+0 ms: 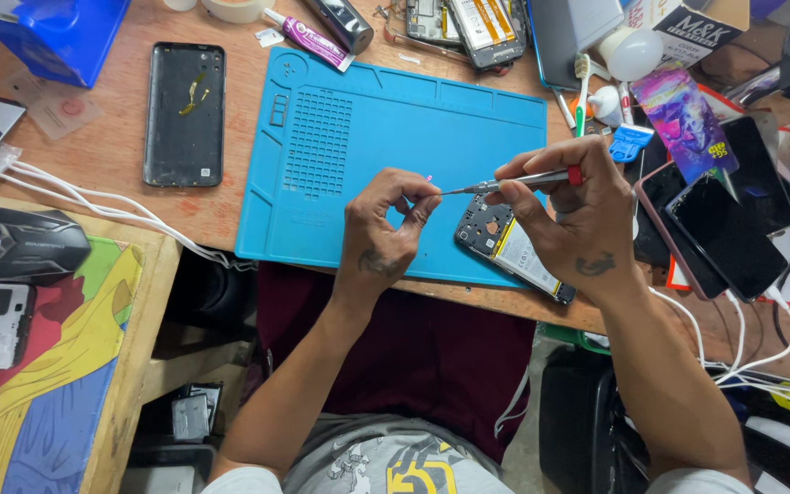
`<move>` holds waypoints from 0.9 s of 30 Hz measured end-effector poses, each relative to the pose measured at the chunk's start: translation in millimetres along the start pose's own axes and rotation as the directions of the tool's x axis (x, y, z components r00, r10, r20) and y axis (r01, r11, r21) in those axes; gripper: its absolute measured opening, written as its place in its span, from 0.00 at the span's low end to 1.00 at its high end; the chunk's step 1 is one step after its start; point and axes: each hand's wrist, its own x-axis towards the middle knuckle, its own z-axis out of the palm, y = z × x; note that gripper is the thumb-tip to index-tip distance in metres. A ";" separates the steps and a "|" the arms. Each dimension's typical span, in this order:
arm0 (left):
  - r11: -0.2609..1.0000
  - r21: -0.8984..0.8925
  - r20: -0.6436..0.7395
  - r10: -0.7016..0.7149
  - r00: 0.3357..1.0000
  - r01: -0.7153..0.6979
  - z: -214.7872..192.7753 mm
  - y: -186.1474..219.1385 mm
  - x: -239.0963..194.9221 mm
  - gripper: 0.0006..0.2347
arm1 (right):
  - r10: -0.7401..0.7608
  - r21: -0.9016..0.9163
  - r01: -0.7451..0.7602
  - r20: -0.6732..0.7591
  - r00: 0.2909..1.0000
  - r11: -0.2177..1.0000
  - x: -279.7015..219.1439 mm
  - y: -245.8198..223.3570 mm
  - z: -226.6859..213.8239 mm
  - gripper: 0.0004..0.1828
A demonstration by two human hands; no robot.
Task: The person disassembles a smartphone on a blue work mat, removes the back cover, and uses a screwdriver to remove screws from the internal frame. They manipulate small components and connectors inside the device while working at a cluttered electronics repair bench.
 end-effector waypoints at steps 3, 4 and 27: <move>0.999 0.036 0.020 0.029 0.999 -0.030 -1.1 -1.3 -1.7 0.03 | 0.029 -0.044 -0.028 0.013 1.000 0.999 0.0 -4.1 -1.2 0.14; 0.998 0.046 0.032 0.043 0.999 -0.045 -1.6 -1.8 -2.4 0.03 | 0.043 -0.067 -0.042 0.013 0.999 0.997 -0.1 -5.5 -1.3 0.14; 0.976 0.218 0.263 -0.069 0.962 0.011 1.6 2.1 -14.3 0.16 | 0.039 -0.534 0.043 0.141 0.989 0.845 -15.5 -16.0 0.3 0.16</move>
